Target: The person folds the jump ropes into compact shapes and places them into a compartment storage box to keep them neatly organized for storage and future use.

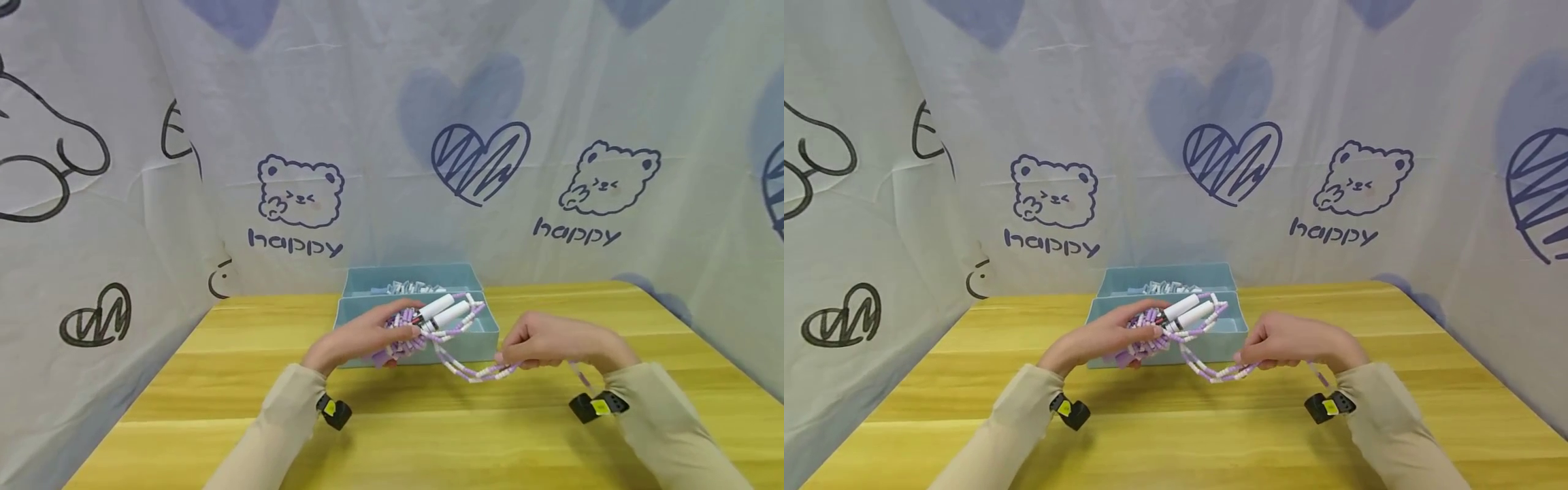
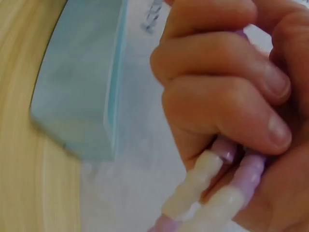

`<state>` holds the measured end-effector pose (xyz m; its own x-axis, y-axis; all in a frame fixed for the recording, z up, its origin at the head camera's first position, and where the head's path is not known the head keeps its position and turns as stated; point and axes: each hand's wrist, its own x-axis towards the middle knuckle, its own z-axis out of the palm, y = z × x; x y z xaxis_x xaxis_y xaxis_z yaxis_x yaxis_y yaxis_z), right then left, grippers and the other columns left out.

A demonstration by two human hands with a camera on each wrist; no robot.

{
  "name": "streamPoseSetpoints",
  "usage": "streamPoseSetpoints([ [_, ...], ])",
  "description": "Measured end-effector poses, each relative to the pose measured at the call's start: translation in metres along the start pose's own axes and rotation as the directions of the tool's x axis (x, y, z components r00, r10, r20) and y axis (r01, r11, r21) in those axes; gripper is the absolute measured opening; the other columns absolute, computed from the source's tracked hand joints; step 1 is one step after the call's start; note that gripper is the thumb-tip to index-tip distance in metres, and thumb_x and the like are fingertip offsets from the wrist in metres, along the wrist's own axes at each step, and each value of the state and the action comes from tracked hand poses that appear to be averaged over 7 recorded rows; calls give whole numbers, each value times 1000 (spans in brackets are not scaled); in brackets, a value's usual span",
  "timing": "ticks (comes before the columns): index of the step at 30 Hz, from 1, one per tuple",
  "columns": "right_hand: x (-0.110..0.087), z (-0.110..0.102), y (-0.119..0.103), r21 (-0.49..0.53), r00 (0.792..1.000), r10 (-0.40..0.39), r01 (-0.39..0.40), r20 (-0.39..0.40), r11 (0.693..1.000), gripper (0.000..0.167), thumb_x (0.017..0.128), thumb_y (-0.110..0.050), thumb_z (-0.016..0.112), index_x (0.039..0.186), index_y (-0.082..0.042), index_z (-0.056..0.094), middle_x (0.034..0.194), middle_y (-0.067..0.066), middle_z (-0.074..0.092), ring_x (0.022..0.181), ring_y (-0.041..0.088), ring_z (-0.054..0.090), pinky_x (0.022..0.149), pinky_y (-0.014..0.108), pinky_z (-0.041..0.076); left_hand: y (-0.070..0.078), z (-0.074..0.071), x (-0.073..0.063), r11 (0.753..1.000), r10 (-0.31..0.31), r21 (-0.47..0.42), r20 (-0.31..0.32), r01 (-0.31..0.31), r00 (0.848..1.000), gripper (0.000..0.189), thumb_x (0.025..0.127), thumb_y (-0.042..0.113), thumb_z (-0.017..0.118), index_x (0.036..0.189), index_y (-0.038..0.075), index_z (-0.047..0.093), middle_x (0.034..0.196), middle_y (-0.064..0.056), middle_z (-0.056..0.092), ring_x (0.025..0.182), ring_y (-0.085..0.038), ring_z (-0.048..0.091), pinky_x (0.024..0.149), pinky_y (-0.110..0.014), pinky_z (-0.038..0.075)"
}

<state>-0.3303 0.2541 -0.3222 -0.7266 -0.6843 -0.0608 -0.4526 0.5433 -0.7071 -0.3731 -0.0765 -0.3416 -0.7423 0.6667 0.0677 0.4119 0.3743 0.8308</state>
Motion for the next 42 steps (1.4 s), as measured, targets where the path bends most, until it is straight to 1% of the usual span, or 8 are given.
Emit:
streamPoseSetpoints([
  [4, -1, 6, -18, 61, 992, -111, 107, 67, 992, 34, 100, -21, 59, 69, -8, 63, 51, -1, 34, 42, 7, 25, 38, 22, 21, -1, 1, 2, 999, 19, 34, -23, -19, 1000, 39, 97, 42, 61, 134, 44, 50, 106, -9, 62, 69, -28, 63, 61, -48, 56],
  [10, 2, 18, -44, 106, 953, -282, 271, 112, 957, 29, 104, -14, 50, 93, -14, 76, 53, 10, 33, 42, 7, 28, 35, 25, 23, 1, 3, 4, 998, 36, 50, -53, -33, 998, 38, 97, 39, 62, 133, 39, 51, 103, -8, 64, 69, -27, 64, 62, -51, 56],
  [17, 6, 37, -70, -8, 959, -263, 265, 104, 964, 17, 101, -26, 57, 95, -22, 72, 63, -6, 38, 54, 5, 37, 49, 24, 32, 13, 10, 5, 992, 31, 122, -116, -17, 993, 40, 95, 39, 64, 132, 36, 51, 96, -5, 65, 68, -24, 63, 63, -51, 56],
  [24, 11, 50, -79, -22, 939, -328, 332, 104, 943, 16, 104, -27, 51, 102, -25, 66, 67, -8, 41, 55, 4, 39, 51, 23, 35, 20, 14, 5, 975, 28, 223, -129, 1, 991, 42, 95, 40, 63, 135, 33, 50, 96, -1, 65, 68, -22, 62, 65, -47, 56],
  [28, 14, 54, -81, 50, 935, -354, 353, 3, 934, 21, 106, -20, 46, 112, -20, 65, 70, 0, 47, 53, 7, 41, 48, 23, 38, 19, 16, 4, 970, -7, 243, -65, 22, 998, 43, 95, 37, 63, 136, 37, 50, 101, 0, 63, 66, -21, 61, 58, -39, 54],
  [32, 22, 56, -79, 104, 906, -406, 418, -118, 902, 23, 107, -13, 41, 108, -10, 64, 68, 6, 48, 47, 13, 39, 42, 28, 37, 18, 18, 3, 977, -14, 213, 40, 5, 999, 45, 94, 21, 60, 135, 37, 52, 101, -2, 63, 64, -21, 58, 52, -34, 49],
  [37, 27, 58, -74, 140, 897, -372, 411, -237, 901, 26, 108, -15, 39, 113, -5, 62, 70, 8, 53, 45, 21, 43, 39, 33, 41, 18, 20, 0, 986, 6, 162, 147, -30, 989, 54, 94, 18, 56, 145, 30, 45, 114, 2, 61, 80, -18, 60, 66, -36, 53],
  [42, 32, 59, -70, 189, 891, -331, 399, -310, 897, 29, 108, -18, 39, 115, -2, 62, 84, 15, 63, 60, 30, 57, 52, 40, 53, 18, 20, -2, 1000, 0, 21, 240, -5, 971, 55, 97, 28, 56, 149, 23, 38, 110, -5, 64, 80, -24, 65, 73, -50, 55],
])
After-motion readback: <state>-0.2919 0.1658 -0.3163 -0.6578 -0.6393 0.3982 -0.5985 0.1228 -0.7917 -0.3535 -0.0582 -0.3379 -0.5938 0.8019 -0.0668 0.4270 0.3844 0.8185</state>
